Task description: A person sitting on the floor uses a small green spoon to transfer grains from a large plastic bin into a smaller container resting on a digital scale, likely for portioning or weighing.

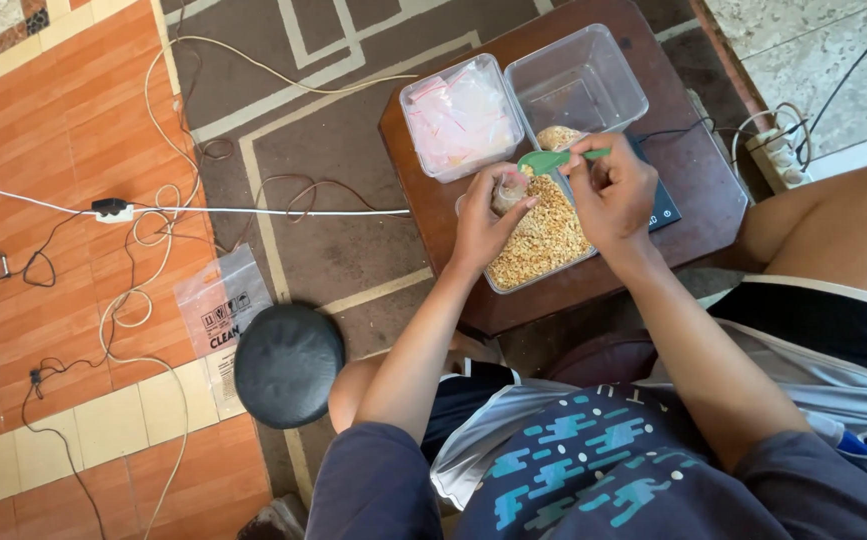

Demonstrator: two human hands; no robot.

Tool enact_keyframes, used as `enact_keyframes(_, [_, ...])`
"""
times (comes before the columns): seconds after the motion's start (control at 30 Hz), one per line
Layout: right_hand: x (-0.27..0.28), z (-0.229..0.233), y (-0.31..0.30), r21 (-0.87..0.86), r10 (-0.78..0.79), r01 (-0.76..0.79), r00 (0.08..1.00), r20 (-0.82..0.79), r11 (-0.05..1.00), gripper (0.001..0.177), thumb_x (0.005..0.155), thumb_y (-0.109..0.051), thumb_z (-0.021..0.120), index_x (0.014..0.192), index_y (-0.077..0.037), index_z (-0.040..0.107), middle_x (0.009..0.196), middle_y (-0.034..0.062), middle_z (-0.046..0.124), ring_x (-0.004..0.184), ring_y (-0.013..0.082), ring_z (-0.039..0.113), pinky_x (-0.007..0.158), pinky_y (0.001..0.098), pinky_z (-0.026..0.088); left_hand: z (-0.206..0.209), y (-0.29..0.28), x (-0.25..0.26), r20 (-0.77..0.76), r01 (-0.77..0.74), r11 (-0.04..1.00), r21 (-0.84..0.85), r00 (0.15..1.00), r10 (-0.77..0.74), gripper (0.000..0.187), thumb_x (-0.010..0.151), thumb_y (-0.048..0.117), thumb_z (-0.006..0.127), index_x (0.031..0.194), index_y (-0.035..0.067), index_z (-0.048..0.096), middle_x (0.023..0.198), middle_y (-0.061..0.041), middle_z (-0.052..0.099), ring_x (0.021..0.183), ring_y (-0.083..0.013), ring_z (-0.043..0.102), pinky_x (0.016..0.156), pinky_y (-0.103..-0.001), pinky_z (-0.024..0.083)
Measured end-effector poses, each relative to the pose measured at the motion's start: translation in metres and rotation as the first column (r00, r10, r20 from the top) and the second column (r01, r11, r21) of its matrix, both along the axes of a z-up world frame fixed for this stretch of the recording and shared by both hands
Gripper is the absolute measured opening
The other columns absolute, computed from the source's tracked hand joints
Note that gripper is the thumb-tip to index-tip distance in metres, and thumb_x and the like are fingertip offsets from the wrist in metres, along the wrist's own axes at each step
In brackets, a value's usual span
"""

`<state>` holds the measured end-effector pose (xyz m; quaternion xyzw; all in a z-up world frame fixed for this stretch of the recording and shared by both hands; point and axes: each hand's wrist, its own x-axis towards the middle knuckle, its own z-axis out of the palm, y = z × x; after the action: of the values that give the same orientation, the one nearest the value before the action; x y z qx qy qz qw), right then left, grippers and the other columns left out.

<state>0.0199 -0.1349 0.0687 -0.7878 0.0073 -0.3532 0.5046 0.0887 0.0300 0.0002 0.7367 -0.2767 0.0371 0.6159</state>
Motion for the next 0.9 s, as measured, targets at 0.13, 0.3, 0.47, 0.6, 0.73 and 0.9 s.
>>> enact_keyframes(0.13, [0.001, 0.001, 0.002, -0.238, -0.036, 0.062, 0.993, 0.113, 0.969, 0.015, 0.098, 0.001, 0.076, 0.104, -0.012, 0.078, 0.081, 0.0071, 0.077, 0.055, 0.0247, 0.057, 0.058, 0.0296, 0.049, 0.0, 0.002, 0.002, 0.027, 0.003, 1.0, -0.012, 1.0, -0.003, 0.048, 0.087, 0.026, 0.086, 0.127, 0.013, 0.062, 0.101, -0.013, 0.066, 0.101, -0.0368, 0.07, 0.088, -0.05, 0.054])
enact_keyframes(0.3, [0.006, -0.014, -0.004, -0.203, -0.121, 0.155, 0.978, 0.17, 0.967, 0.017, 0.098, 0.007, 0.073, 0.104, -0.009, 0.075, 0.082, 0.007, 0.077, 0.055, 0.0238, 0.057, 0.057, 0.0311, 0.048, -0.008, 0.002, 0.002, -0.016, -0.002, 0.999, -0.054, 1.0, 0.001, 0.045, 0.088, 0.025, 0.085, 0.126, 0.013, 0.063, 0.102, -0.01, 0.072, 0.099, -0.0316, 0.072, 0.088, -0.046, 0.056])
enact_keyframes(0.47, [0.008, -0.063, -0.001, -0.434, -0.243, 0.194, 0.968, -0.058, 0.88, 0.021, 0.089, -0.002, 0.077, 0.102, -0.017, 0.07, 0.082, 0.0101, 0.071, 0.077, 0.0346, 0.067, 0.07, 0.0442, 0.054, -0.013, 0.002, 0.004, -0.029, -0.01, 0.999, -0.042, 1.0, 0.009, 0.043, 0.091, 0.024, 0.082, 0.127, 0.013, 0.062, 0.106, -0.01, 0.074, 0.102, -0.0322, 0.072, 0.089, -0.047, 0.057])
enact_keyframes(0.6, [0.004, -0.046, 0.007, -0.458, -0.262, 0.103, 0.918, -0.299, 0.883, 0.014, 0.096, -0.002, 0.072, 0.104, -0.013, 0.074, 0.081, 0.0134, 0.074, 0.081, 0.0334, 0.067, 0.074, 0.0422, 0.057, -0.014, 0.002, 0.007, -0.003, 0.004, 0.998, -0.065, 1.0, -0.004, 0.042, 0.094, 0.028, 0.079, 0.129, 0.013, 0.061, 0.107, -0.009, 0.074, 0.102, -0.0322, 0.072, 0.091, -0.049, 0.057])
enact_keyframes(0.73, [0.007, -0.058, 0.002, -0.416, -0.228, 0.044, 0.886, -0.404, 0.908, 0.008, 0.095, -0.009, 0.074, 0.103, -0.012, 0.073, 0.085, 0.0137, 0.073, 0.087, 0.0352, 0.066, 0.074, 0.0463, 0.057, -0.012, 0.002, 0.005, -0.012, 0.015, 0.999, -0.051, 1.0, -0.016, 0.041, 0.093, 0.027, 0.079, 0.127, 0.013, 0.061, 0.107, -0.007, 0.075, 0.104, -0.03, 0.072, 0.092, -0.047, 0.057])
enact_keyframes(0.9, [0.008, -0.062, 0.0, -0.322, -0.171, 0.049, 0.916, -0.362, 0.946, 0.013, 0.094, 0.001, 0.073, 0.101, -0.01, 0.075, 0.086, 0.0122, 0.072, 0.078, 0.0318, 0.064, 0.065, 0.0418, 0.057, -0.009, 0.002, 0.005, -0.028, 0.017, 0.998, -0.063, 0.999, -0.019, 0.039, 0.096, 0.027, 0.077, 0.128, 0.012, 0.061, 0.107, -0.009, 0.075, 0.105, -0.0296, 0.072, 0.094, -0.048, 0.056])
